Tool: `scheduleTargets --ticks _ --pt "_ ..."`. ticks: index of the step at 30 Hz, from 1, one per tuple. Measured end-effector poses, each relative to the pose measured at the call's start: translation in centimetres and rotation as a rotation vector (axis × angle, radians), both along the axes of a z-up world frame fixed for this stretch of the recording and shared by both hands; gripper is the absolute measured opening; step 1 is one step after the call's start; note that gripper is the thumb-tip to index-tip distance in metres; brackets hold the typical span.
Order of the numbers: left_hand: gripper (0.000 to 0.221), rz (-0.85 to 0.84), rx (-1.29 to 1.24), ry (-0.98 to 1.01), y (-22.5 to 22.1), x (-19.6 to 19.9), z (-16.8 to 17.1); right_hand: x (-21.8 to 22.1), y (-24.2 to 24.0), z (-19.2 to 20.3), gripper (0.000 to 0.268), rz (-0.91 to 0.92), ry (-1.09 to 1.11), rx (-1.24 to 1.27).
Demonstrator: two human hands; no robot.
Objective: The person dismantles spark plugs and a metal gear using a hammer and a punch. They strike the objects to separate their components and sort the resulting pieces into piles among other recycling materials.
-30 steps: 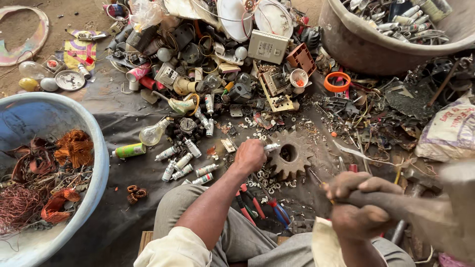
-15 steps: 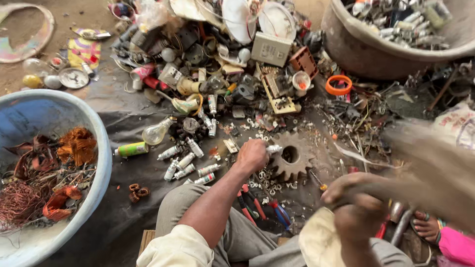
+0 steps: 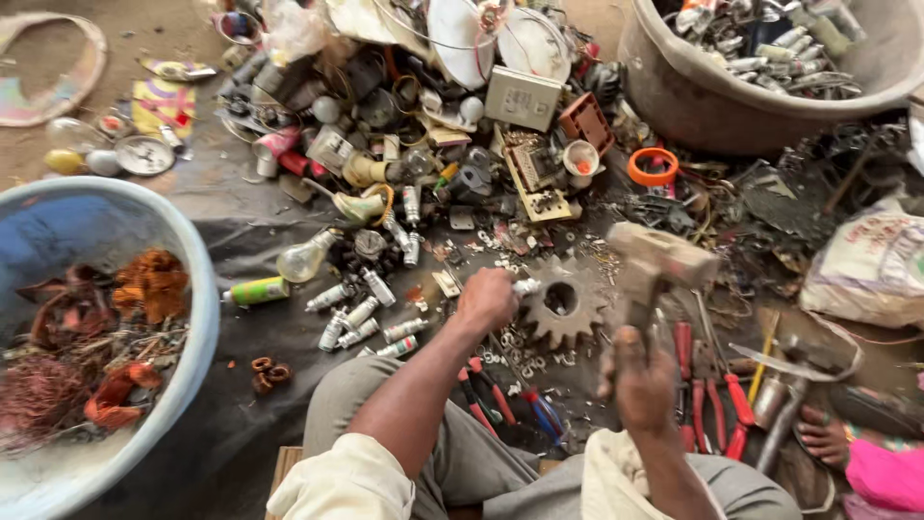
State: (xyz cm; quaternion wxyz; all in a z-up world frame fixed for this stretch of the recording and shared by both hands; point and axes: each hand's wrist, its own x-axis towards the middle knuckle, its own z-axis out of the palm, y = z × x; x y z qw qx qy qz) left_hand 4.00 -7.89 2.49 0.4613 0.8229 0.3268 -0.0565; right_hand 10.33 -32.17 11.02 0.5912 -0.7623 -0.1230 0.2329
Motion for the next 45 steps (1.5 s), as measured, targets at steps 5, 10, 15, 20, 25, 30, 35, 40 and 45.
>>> scheduleTargets --ticks 5,10,15,20,25,30,35,40,45 --pt "0.021 0.013 0.007 -0.091 -0.7 -0.3 1.8 -1.8 0.2 -0.2 0.04 0.087 0.067 -0.008" --pt "0.028 -0.025 0.204 -0.325 -1.6 -1.1 0.5 -2.8 1.2 -1.1 0.04 0.093 0.082 -0.26" --pt "0.026 -0.025 0.179 -0.29 -1.6 -0.4 0.1 -2.5 0.8 -0.2 0.044 0.175 -0.279 0.17" --pt "0.022 -0.028 0.184 -0.281 -1.7 0.3 -1.2 -2.7 0.5 -4.4 0.041 0.167 -0.735 -0.122" --pt "0.013 -0.056 0.247 -0.351 -1.3 -0.7 -0.3 -1.2 1.5 -4.7 0.045 0.16 -0.126 -0.635" --pt "0.014 -0.037 0.165 -0.234 -0.9 0.0 0.2 -2.6 -0.2 1.6 0.035 0.06 -0.006 0.121" --pt "0.018 -0.082 0.15 -0.176 -1.1 0.0 0.4 -1.7 -1.9 1.3 0.041 0.161 -0.623 0.479" --pt "0.021 -0.019 0.156 -0.324 -1.0 0.2 0.2 -0.3 0.5 -7.1 0.048 0.174 -0.295 -0.557" --pt "0.024 -0.066 0.176 -0.328 -1.2 -0.8 -1.1 -0.1 -0.1 -3.1 0.048 -0.096 0.196 -0.417"
